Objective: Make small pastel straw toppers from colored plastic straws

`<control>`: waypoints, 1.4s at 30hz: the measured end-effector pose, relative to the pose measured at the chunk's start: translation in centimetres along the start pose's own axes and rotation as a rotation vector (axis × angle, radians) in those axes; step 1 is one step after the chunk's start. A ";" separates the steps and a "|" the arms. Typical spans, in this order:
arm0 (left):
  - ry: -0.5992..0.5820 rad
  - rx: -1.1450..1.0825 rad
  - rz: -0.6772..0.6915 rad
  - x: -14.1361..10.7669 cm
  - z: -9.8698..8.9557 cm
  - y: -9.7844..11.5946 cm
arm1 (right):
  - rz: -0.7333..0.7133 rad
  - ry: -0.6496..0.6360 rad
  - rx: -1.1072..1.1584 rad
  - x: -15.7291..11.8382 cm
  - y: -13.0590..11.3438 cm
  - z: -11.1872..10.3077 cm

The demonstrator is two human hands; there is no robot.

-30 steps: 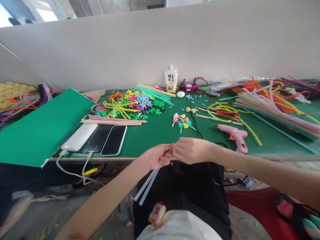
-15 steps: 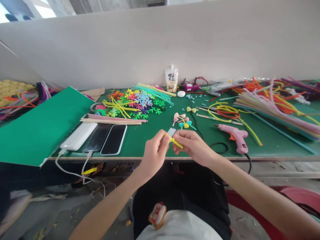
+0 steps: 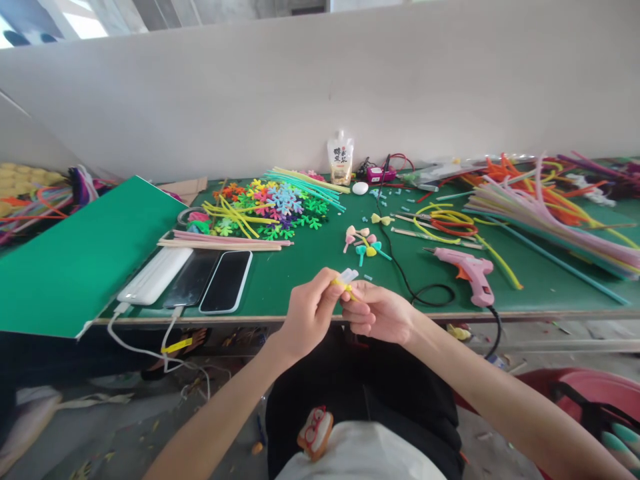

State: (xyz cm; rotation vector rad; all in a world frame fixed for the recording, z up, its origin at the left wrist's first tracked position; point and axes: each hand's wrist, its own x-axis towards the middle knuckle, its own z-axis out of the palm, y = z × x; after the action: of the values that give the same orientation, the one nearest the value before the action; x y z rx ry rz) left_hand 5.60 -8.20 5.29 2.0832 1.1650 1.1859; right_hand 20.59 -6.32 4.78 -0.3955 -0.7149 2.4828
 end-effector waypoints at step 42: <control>-0.204 -0.708 -0.683 3.5 3.2 -2.5 | -0.174 0.817 -2.145 0.4 -2.1 -2.1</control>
State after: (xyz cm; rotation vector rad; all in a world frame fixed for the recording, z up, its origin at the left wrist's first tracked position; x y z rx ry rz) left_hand 8.17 -3.89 3.36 1.1118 1.0254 0.8456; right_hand 21.94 -3.76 4.21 -1.6279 -2.3620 0.2425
